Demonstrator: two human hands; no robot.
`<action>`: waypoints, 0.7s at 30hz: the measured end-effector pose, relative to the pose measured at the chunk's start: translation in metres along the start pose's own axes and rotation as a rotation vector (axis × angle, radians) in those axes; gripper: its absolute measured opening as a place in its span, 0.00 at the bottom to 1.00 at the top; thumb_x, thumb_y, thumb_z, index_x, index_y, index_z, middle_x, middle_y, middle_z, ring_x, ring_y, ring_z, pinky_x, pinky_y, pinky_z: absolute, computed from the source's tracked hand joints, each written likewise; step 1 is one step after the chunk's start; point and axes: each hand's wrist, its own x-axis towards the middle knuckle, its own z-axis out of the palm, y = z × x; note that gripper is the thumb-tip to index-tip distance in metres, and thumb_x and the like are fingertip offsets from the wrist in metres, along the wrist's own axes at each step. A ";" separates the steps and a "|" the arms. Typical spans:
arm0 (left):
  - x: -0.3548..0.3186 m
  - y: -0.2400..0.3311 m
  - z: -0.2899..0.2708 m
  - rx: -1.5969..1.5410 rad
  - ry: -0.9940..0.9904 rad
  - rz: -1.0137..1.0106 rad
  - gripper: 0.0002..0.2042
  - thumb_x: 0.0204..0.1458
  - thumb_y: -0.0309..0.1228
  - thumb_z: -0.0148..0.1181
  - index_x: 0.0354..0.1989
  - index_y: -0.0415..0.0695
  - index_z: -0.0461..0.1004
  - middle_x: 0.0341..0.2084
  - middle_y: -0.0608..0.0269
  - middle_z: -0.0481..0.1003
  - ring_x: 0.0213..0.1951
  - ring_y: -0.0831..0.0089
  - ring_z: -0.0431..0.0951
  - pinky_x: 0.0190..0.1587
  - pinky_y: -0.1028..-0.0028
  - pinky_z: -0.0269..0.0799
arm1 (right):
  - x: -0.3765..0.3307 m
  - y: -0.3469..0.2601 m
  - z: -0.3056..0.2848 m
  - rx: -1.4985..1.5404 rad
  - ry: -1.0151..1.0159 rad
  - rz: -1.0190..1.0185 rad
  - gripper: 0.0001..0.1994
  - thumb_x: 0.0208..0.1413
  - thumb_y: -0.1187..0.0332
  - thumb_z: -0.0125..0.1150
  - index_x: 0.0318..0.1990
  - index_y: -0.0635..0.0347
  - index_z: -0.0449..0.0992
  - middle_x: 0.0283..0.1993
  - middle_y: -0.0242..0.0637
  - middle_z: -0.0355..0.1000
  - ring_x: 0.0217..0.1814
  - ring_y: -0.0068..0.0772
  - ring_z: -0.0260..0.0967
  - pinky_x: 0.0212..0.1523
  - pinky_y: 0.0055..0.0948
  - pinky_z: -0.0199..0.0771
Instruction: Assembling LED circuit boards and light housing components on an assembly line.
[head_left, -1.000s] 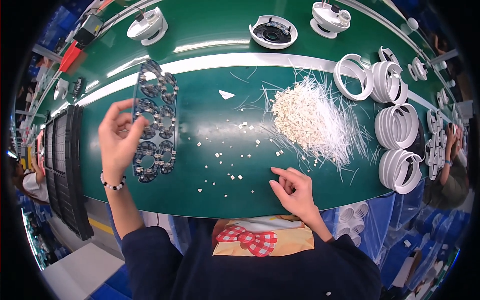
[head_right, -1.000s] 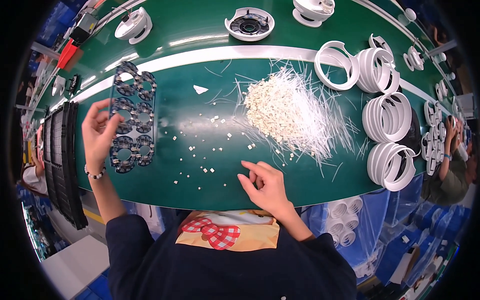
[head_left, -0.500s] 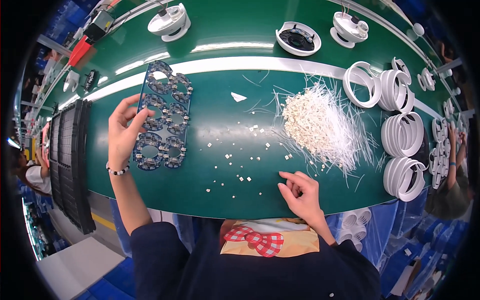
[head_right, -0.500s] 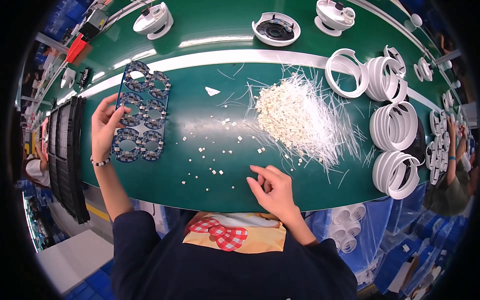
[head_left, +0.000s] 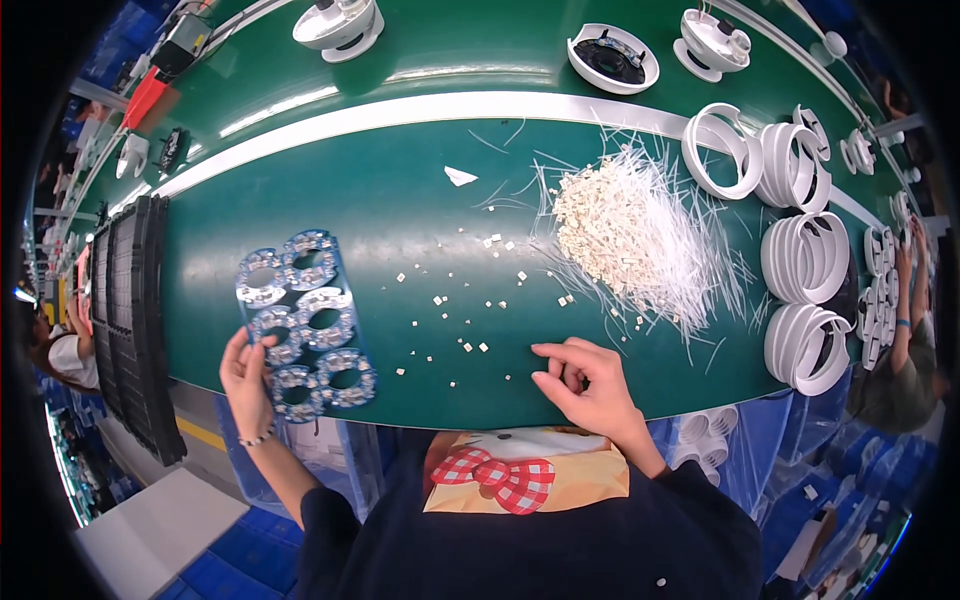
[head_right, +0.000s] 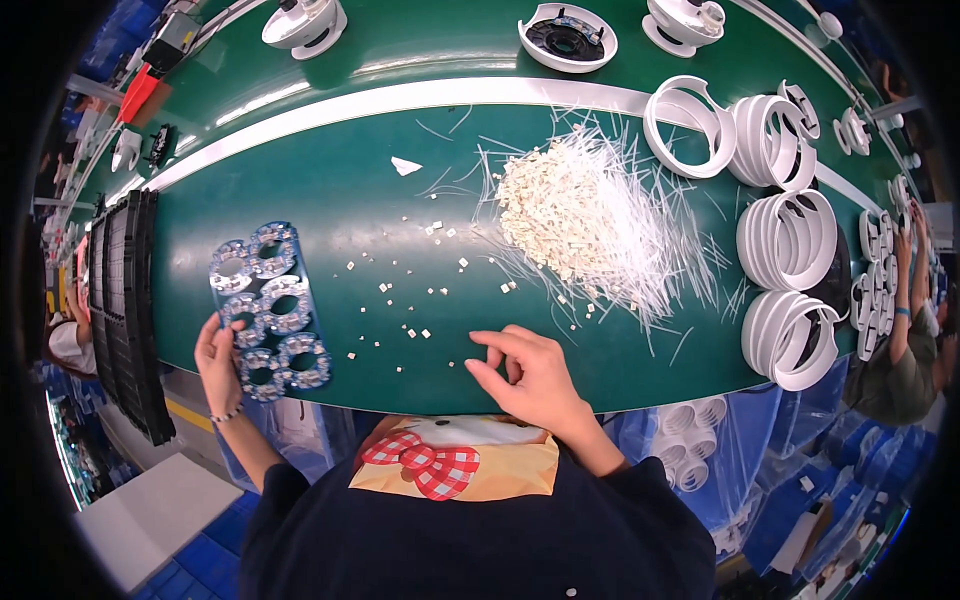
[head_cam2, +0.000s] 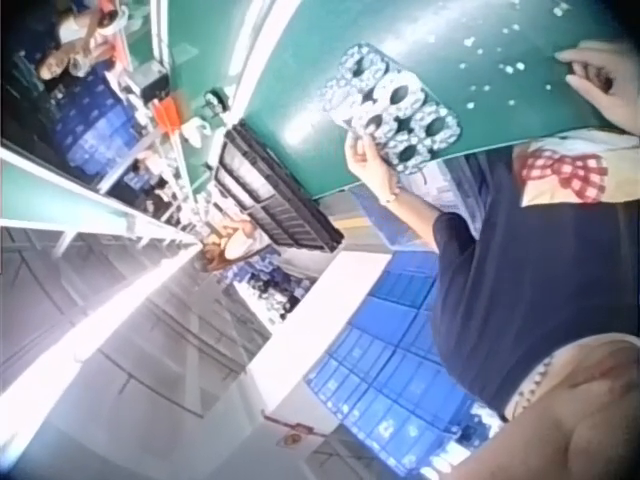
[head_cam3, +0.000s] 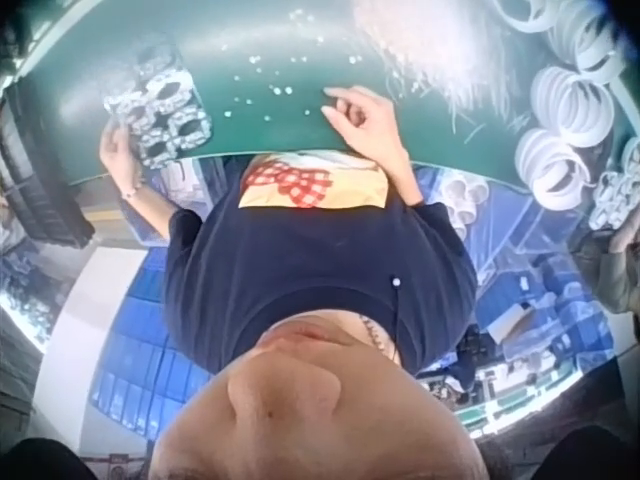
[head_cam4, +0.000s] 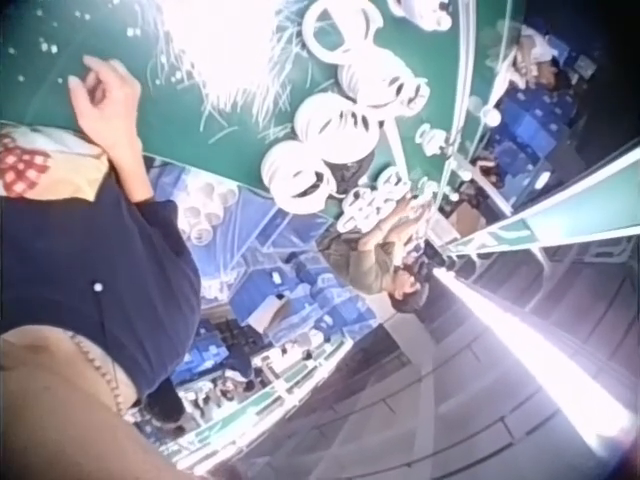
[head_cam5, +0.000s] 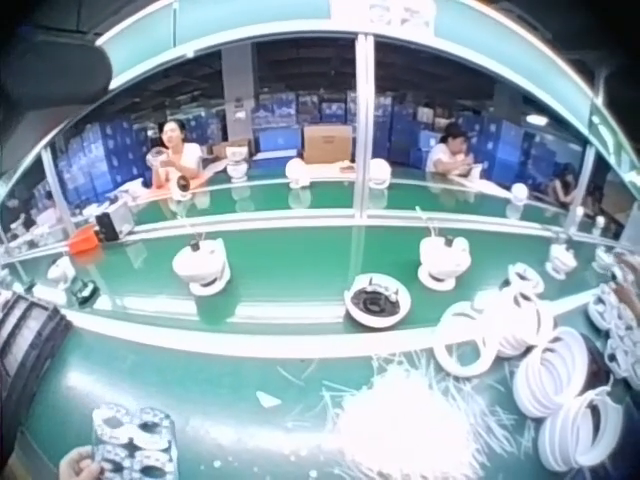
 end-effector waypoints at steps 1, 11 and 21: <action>-0.005 -0.003 0.014 -0.036 -0.012 -0.027 0.15 0.54 0.24 0.53 0.50 0.38 0.64 0.34 0.61 0.78 0.20 0.91 0.66 0.18 0.90 0.54 | 0.000 -0.001 -0.001 0.038 -0.054 0.013 0.14 0.43 0.73 0.64 0.40 0.61 0.76 0.21 0.28 0.64 0.12 0.16 0.51 0.15 0.19 0.52; -0.013 0.040 0.192 -0.276 -0.419 -0.072 0.14 0.56 0.23 0.49 0.50 0.40 0.59 0.39 0.53 0.76 0.32 0.81 0.75 0.21 0.88 0.67 | -0.015 -0.026 -0.035 0.087 -0.004 -0.047 0.18 0.38 0.79 0.62 0.42 0.60 0.77 0.21 0.28 0.67 0.15 0.13 0.53 0.18 0.16 0.53; -0.014 0.081 0.103 -0.122 -0.303 0.111 0.16 0.56 0.23 0.48 0.53 0.40 0.58 0.40 0.50 0.74 0.33 0.79 0.76 0.26 0.85 0.73 | -0.021 -0.021 -0.041 0.126 0.012 -0.038 0.15 0.42 0.74 0.65 0.41 0.58 0.77 0.20 0.26 0.65 0.14 0.16 0.50 0.15 0.18 0.50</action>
